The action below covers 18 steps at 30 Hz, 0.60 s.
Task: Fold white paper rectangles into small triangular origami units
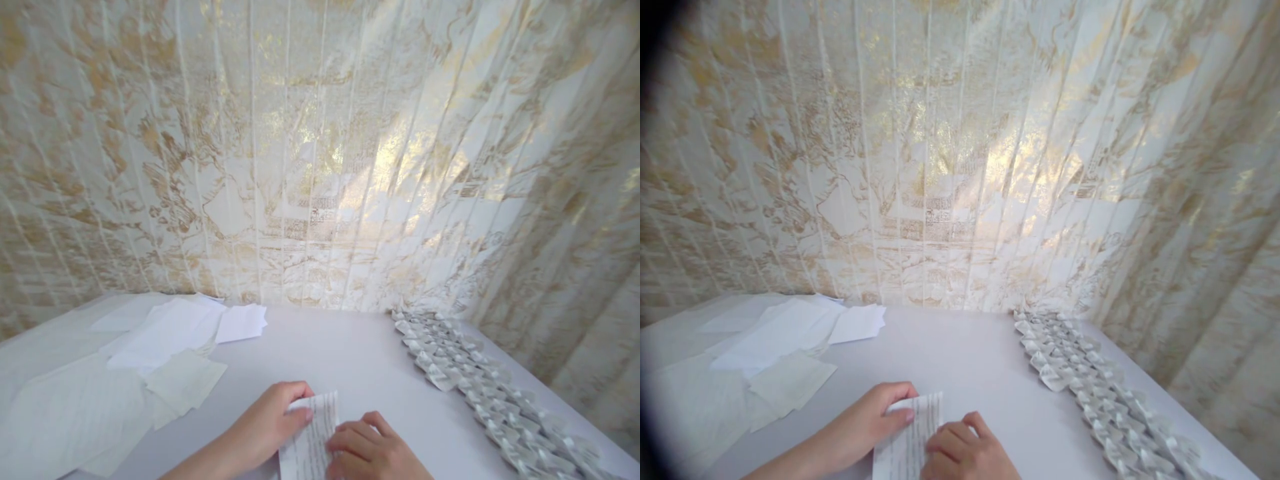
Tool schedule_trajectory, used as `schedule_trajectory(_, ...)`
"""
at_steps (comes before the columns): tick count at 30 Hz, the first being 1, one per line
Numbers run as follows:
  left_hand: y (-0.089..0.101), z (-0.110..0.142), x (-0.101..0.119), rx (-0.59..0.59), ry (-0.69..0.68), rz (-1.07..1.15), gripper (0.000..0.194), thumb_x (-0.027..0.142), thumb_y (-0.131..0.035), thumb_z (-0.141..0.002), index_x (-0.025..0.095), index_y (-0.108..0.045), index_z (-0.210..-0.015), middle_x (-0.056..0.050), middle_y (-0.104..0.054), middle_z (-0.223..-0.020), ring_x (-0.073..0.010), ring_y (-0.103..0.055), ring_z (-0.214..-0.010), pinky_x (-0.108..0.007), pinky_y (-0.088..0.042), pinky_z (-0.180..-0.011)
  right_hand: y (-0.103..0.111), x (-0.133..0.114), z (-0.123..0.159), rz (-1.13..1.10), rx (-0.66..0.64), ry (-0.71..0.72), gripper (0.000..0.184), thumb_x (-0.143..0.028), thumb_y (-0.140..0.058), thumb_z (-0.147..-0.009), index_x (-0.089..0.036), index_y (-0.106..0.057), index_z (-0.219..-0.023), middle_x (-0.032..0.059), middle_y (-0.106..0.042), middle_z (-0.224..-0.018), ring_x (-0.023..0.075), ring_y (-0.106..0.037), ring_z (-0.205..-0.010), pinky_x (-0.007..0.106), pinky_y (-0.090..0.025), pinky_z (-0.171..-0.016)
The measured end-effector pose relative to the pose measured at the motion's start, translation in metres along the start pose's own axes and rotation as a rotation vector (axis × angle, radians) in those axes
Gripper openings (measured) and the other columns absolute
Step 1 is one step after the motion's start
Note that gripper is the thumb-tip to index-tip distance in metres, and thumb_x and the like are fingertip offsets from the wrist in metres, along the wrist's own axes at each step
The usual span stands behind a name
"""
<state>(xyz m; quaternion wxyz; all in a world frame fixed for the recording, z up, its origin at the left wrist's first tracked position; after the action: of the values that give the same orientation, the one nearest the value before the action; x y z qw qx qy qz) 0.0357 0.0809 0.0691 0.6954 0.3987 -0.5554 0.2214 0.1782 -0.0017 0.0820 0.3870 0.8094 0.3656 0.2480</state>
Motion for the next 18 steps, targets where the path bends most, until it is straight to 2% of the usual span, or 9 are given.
schedule_trajectory(5,0.004,-0.005,-0.010,-0.014,0.065,0.165,0.030,0.046,-0.058,-0.083,0.017,-0.063,-0.090,-0.001,-0.068,-0.085,-0.0231,-0.062,-0.085,-0.029,-0.043,-0.073,0.014,0.009,-0.004,0.043,-0.178,-0.039,0.024,-0.037,-0.045,-0.103,-0.029,-0.058,-0.122,0.0034,-0.069,-0.125,0.0187,-0.063,-0.116,0.025,-0.051,-0.086)
schedule_trajectory(7,0.008,-0.008,-0.015,-0.025,0.093,0.249,0.038,0.053,-0.059,-0.083,0.017,-0.061,-0.096,-0.003,-0.070,-0.090,-0.0244,-0.065,-0.087,-0.030,-0.045,-0.073,0.021,0.013,-0.009,0.015,-0.208,-0.061,0.025,-0.033,-0.046,-0.103,-0.031,-0.057,-0.126,0.0032,-0.067,-0.129,0.0200,-0.060,-0.122,0.028,-0.050,-0.090)
schedule_trajectory(9,0.010,-0.009,-0.020,-0.041,0.105,0.297,0.043,0.056,-0.064,-0.080,0.017,-0.059,-0.097,-0.005,-0.071,-0.091,-0.0246,-0.066,-0.085,-0.029,-0.045,-0.071,0.025,0.014,-0.016,-0.071,-0.199,-0.057,0.022,-0.033,-0.043,-0.104,-0.030,-0.061,-0.117,0.0031,-0.068,-0.129,0.0215,-0.058,-0.125,0.031,-0.049,-0.092)
schedule_trajectory(10,0.009,-0.010,-0.021,-0.049,0.105,0.303,0.044,0.057,-0.066,-0.078,0.017,-0.059,-0.096,-0.005,-0.072,-0.090,-0.0243,-0.066,-0.083,-0.029,-0.045,-0.069,0.026,0.016,-0.020,-0.158,-0.177,-0.069,0.026,-0.036,-0.040,-0.105,-0.029,-0.065,-0.106,0.0016,-0.071,-0.122,0.0211,-0.060,-0.121,0.032,-0.049,-0.091)
schedule_trajectory(11,0.009,-0.010,-0.022,-0.057,0.102,0.301,0.045,0.057,-0.068,-0.077,0.017,-0.060,-0.095,-0.004,-0.072,-0.088,-0.0240,-0.066,-0.081,-0.028,-0.044,-0.067,0.029,0.017,-0.024,-0.276,-0.111,-0.079,0.035,-0.041,-0.035,-0.105,-0.029,-0.066,-0.094,-0.0009,-0.076,-0.106,0.0188,-0.067,-0.109,0.030,-0.049,-0.087)
schedule_trajectory(12,0.007,-0.011,-0.022,-0.069,0.095,0.296,0.043,0.056,-0.069,-0.076,0.017,-0.061,-0.093,-0.004,-0.072,-0.087,-0.0237,-0.066,-0.080,-0.028,-0.044,-0.066,0.028,0.021,-0.027,-0.394,-0.105,-0.126,0.041,-0.044,-0.032,-0.105,-0.028,-0.065,-0.088,-0.0026,-0.078,-0.093,0.0161,-0.071,-0.096,0.029,-0.049,-0.085)
schedule_trajectory(14,0.005,-0.010,-0.019,-0.061,0.067,0.248,0.036,0.050,-0.067,-0.080,0.017,-0.062,-0.093,-0.003,-0.072,-0.088,-0.0237,-0.066,-0.082,-0.028,-0.045,-0.069,0.017,0.028,-0.031,-0.550,-0.213,-0.279,0.038,-0.044,-0.037,-0.104,-0.027,-0.066,-0.086,-0.0029,-0.076,-0.086,0.0139,-0.071,-0.082,0.026,-0.048,-0.083)
schedule_trajectory(16,0.010,-0.005,-0.009,0.071,-0.009,0.101,0.026,0.041,-0.057,-0.090,0.019,-0.061,-0.103,-0.004,-0.071,-0.098,-0.0243,-0.065,-0.094,-0.032,-0.047,-0.080,0.003,0.035,-0.031,-0.599,-0.358,-0.450,0.026,-0.033,-0.047,-0.100,-0.024,-0.067,-0.085,-0.0011,-0.073,-0.088,0.0141,-0.069,-0.080,0.022,-0.049,-0.075)
schedule_trajectory(18,0.019,0.012,0.010,0.309,-0.170,-0.167,0.023,0.030,-0.044,-0.097,0.024,-0.058,-0.115,-0.006,-0.067,-0.114,-0.0239,-0.060,-0.109,-0.037,-0.045,-0.095,-0.007,0.043,-0.031,-0.578,-0.407,-0.584,0.017,-0.021,-0.054,-0.091,-0.022,-0.066,-0.079,-0.0006,-0.070,-0.083,0.0145,-0.066,-0.074,0.020,-0.046,-0.067)
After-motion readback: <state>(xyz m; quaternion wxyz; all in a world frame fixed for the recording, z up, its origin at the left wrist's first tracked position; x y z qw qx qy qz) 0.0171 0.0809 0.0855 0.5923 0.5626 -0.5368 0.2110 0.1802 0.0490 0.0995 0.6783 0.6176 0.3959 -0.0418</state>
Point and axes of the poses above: each hand's wrist, its own z-axis away from the middle knuckle, its own y-axis out of the back of the hand, x = y × z, the point moved 6 cm from there along -z, towards the middle knuckle
